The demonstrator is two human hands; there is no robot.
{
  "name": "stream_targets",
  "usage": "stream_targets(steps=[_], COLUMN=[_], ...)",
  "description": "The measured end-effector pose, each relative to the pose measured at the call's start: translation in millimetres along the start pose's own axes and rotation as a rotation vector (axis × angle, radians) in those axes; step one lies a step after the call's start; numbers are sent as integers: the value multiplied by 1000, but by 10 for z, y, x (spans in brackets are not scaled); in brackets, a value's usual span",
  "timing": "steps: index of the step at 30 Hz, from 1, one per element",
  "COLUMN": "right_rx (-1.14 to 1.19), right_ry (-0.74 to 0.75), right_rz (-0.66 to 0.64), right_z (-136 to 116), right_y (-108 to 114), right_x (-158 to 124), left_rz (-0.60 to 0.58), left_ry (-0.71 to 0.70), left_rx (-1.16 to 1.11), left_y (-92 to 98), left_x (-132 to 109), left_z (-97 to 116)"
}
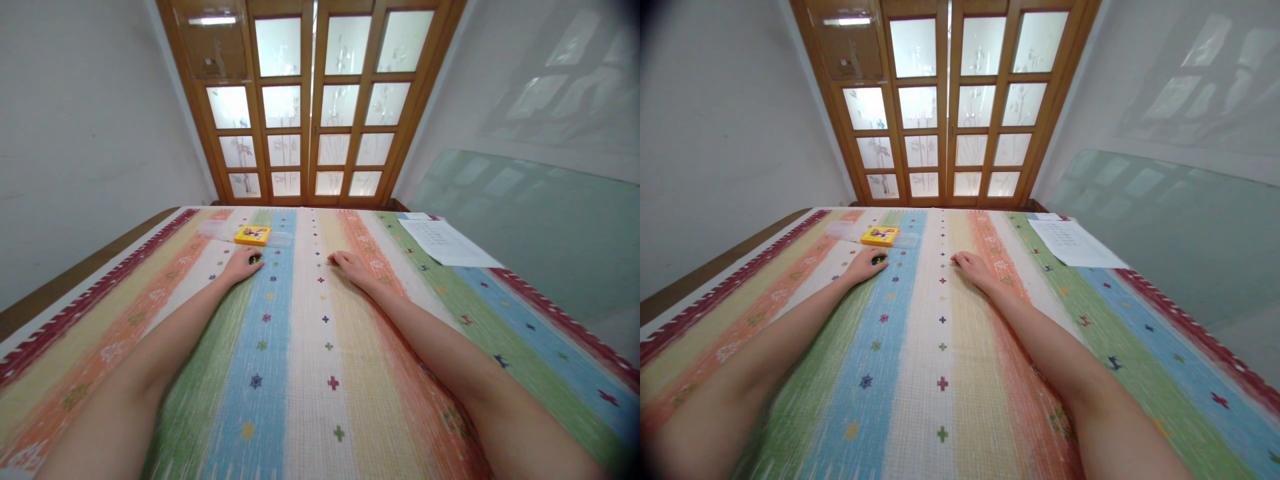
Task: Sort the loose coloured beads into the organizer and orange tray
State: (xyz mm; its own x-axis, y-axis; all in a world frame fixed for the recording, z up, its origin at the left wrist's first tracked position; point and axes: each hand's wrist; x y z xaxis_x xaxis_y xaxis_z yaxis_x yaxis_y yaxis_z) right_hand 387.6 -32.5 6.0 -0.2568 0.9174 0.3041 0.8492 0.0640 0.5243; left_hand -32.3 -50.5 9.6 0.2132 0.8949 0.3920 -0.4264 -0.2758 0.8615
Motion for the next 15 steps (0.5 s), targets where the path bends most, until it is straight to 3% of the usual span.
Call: stream_targets(steps=[8, 12, 15], right_rx=[-49, -78, -103], right_ry=[9, 13, 14], right_rz=[-17, -17, -16], right_z=[-23, -61, -134], right_y=[9, 11, 9], right_x=[-14, -39, -54], left_rz=[-29, 57, 156], left_ry=[54, 114, 181], left_rx=[35, 48, -7], left_y=[130, 177, 175], left_x=[-77, -102, -112], left_z=[231, 420, 702])
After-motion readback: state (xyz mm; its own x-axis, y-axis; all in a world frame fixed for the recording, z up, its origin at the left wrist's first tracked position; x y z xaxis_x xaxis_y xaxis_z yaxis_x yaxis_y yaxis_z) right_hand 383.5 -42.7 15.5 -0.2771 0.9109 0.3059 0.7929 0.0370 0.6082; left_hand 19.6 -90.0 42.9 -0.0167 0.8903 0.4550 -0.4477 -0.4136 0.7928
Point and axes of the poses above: each hand's wrist, its own x-axis towards the middle knuckle, its own y-axis out of the back of the hand, z = x × y, and after that the axes turned 4 degrees about z, right-handed
